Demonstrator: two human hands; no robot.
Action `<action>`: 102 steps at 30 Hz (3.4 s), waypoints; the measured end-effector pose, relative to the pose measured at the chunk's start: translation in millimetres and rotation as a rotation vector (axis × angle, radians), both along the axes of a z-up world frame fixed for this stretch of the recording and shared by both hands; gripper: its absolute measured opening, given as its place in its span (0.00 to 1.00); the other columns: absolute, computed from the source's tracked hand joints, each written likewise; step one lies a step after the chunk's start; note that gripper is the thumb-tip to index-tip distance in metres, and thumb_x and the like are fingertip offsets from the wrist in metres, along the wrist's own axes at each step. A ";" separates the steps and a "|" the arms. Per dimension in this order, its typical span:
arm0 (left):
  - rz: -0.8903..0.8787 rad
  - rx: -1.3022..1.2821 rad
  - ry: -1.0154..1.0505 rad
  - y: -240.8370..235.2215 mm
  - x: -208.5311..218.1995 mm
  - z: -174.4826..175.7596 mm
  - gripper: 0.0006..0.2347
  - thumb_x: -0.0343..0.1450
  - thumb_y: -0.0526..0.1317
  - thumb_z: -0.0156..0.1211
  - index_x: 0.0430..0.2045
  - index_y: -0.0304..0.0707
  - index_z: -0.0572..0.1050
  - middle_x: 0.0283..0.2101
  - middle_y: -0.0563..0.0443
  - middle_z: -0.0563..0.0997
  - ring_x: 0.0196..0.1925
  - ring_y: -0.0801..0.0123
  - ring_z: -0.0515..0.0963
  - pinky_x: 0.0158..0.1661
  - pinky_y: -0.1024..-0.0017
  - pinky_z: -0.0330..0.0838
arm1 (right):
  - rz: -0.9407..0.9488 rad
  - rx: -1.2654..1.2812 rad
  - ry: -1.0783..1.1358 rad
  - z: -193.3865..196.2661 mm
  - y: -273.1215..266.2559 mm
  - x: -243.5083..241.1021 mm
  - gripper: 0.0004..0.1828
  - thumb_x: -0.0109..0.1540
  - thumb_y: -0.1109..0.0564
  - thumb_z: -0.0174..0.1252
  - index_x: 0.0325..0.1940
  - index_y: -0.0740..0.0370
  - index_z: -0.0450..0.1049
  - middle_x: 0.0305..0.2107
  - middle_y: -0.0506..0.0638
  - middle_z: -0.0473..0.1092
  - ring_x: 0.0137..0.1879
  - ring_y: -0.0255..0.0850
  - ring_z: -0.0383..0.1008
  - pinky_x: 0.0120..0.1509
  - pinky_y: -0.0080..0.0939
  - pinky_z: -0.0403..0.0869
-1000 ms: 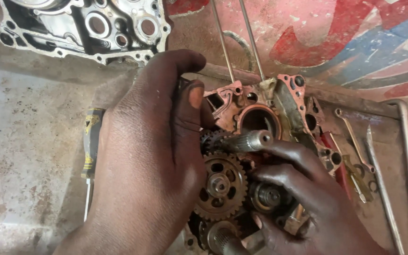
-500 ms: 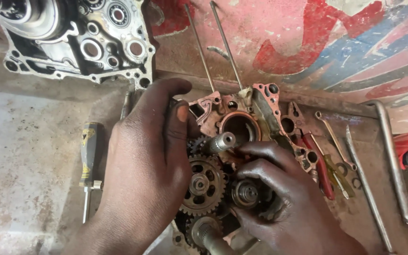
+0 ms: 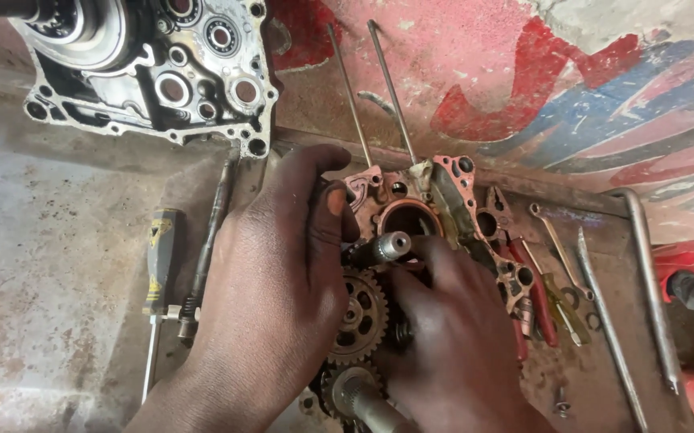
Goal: Assembling internal components of a motorcycle engine crankcase by hand, specifically fitting gears and the shift drum.
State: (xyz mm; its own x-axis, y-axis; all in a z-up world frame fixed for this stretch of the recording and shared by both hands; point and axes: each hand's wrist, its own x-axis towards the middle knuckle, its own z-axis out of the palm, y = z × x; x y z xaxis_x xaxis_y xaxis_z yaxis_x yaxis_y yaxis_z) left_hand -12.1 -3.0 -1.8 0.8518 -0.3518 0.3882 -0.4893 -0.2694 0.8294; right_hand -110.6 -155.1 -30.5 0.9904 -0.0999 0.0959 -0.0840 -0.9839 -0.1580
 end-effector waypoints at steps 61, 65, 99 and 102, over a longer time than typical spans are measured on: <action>0.021 0.033 0.044 -6.2 -0.2 -4.9 0.13 0.77 0.43 0.40 0.46 0.42 0.73 0.25 0.58 0.81 0.28 0.66 0.82 0.33 0.65 0.70 | 0.058 0.113 -0.014 0.5 -5.6 3.0 0.46 0.32 0.51 0.71 0.57 0.53 0.73 0.57 0.53 0.64 0.62 0.56 0.64 0.59 0.59 0.63; 0.018 0.035 0.033 -7.2 -0.4 -6.7 0.13 0.78 0.43 0.39 0.47 0.41 0.73 0.25 0.58 0.80 0.28 0.67 0.81 0.32 0.66 0.70 | 0.087 0.082 0.010 3.8 -6.7 5.3 0.40 0.34 0.49 0.70 0.51 0.54 0.75 0.56 0.53 0.64 0.60 0.55 0.65 0.56 0.57 0.64; 0.039 -0.020 0.100 1.1 3.5 -0.8 0.12 0.77 0.43 0.38 0.45 0.44 0.72 0.24 0.59 0.81 0.27 0.68 0.82 0.31 0.66 0.72 | 0.116 0.298 -0.120 10.4 -6.3 -6.9 0.30 0.43 0.58 0.67 0.52 0.56 0.78 0.57 0.52 0.68 0.62 0.47 0.70 0.64 0.43 0.68; 0.060 -0.005 0.106 -0.7 3.4 -1.1 0.11 0.76 0.43 0.40 0.44 0.45 0.72 0.24 0.59 0.82 0.27 0.64 0.83 0.31 0.62 0.71 | 0.026 0.307 -0.113 8.4 -0.7 -6.7 0.34 0.41 0.57 0.64 0.54 0.50 0.79 0.59 0.47 0.68 0.63 0.45 0.68 0.64 0.46 0.67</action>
State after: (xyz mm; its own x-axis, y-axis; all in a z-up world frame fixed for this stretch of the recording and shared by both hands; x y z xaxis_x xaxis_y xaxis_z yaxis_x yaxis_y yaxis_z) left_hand -8.7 -3.7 -2.9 0.9074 -0.2976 0.2968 -0.3824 -0.2915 0.8768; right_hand -117.4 -155.8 -22.2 0.9778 -0.1163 0.1742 -0.0250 -0.8905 -0.4543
